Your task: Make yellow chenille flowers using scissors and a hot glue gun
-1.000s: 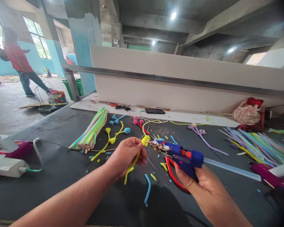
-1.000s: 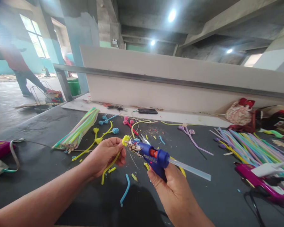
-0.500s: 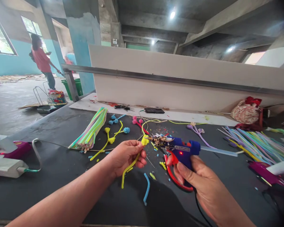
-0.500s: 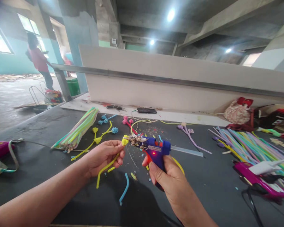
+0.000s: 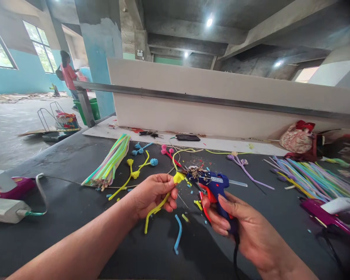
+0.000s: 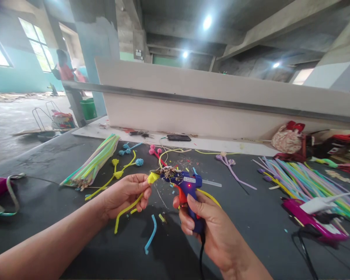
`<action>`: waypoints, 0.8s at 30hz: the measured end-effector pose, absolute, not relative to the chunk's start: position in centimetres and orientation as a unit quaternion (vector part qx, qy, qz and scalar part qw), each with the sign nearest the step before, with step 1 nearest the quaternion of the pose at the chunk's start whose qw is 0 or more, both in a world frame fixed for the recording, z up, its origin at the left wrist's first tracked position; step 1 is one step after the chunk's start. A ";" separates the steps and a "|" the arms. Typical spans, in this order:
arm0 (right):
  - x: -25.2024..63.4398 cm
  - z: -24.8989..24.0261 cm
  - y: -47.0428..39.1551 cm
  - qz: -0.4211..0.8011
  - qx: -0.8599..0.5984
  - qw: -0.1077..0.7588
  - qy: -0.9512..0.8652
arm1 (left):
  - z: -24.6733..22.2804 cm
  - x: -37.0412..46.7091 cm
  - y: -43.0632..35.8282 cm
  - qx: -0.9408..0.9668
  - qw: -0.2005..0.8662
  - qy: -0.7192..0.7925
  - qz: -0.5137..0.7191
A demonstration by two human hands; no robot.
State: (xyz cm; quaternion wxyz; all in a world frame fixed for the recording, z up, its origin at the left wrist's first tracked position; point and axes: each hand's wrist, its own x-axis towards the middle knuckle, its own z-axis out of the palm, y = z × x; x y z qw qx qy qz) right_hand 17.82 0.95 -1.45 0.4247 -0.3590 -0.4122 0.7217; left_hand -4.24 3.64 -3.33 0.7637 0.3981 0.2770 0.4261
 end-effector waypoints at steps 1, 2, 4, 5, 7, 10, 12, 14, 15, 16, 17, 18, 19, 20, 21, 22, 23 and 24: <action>17.9 -1.6 1.0 0.728 -0.357 0.428 -0.400 | -3.4 -4.3 3.7 0.394 0.766 0.274 0.427; 18.0 -1.6 1.0 0.731 -0.356 0.431 -0.390 | -3.5 -4.3 3.7 0.391 0.769 0.271 0.427; 18.1 -1.8 1.0 0.736 -0.356 0.437 -0.377 | -3.7 -4.4 3.8 0.388 0.773 0.264 0.426; 18.2 -1.8 1.1 0.736 -0.357 0.439 -0.372 | -3.8 -4.5 3.8 0.389 0.774 0.261 0.425; 18.3 -1.8 1.2 0.737 -0.357 0.446 -0.362 | -4.0 -4.5 3.9 0.393 0.774 0.258 0.424; 18.5 -1.7 1.3 0.746 -0.351 0.447 -0.348 | -4.1 -4.5 4.0 0.395 0.773 0.257 0.424; 18.6 -1.5 1.4 0.752 -0.355 0.440 -0.340 | -4.0 -4.6 4.1 0.393 0.772 0.257 0.428; 19.0 -1.2 1.6 0.752 -0.365 0.443 -0.323 | -3.8 -4.7 4.1 0.393 0.767 0.255 0.437; 19.3 -1.0 1.7 0.751 -0.370 0.450 -0.310 | -3.7 -4.8 4.1 0.393 0.764 0.254 0.444; 19.7 -0.8 1.8 0.750 -0.375 0.459 -0.295 | -3.6 -4.8 4.1 0.393 0.761 0.254 0.450; 20.2 -0.5 2.0 0.745 -0.384 0.468 -0.281 | -3.5 -4.9 4.1 0.394 0.758 0.254 0.454; 20.8 -0.2 2.3 0.734 -0.403 0.474 -0.271 | -3.5 -5.0 4.1 0.394 0.756 0.256 0.457; 21.5 0.1 2.6 0.715 -0.432 0.480 -0.268 | -3.4 -5.0 4.1 0.394 0.755 0.259 0.456; 22.2 0.3 2.9 0.687 -0.470 0.482 -0.273 | -3.4 -5.0 4.1 0.395 0.755 0.261 0.453; 23.0 0.3 3.3 0.652 -0.512 0.482 -0.284 | -3.4 -5.0 4.1 0.396 0.756 0.264 0.450; 23.9 0.2 3.6 0.618 -0.550 0.476 -0.298 | -3.4 -5.0 4.1 0.398 0.756 0.266 0.447; 24.8 0.0 4.0 0.595 -0.578 0.463 -0.313 | -3.5 -5.0 4.1 0.399 0.756 0.269 0.445; 25.7 -0.5 4.3 0.583 -0.599 0.438 -0.330 | -3.5 -5.0 4.2 0.400 0.755 0.272 0.443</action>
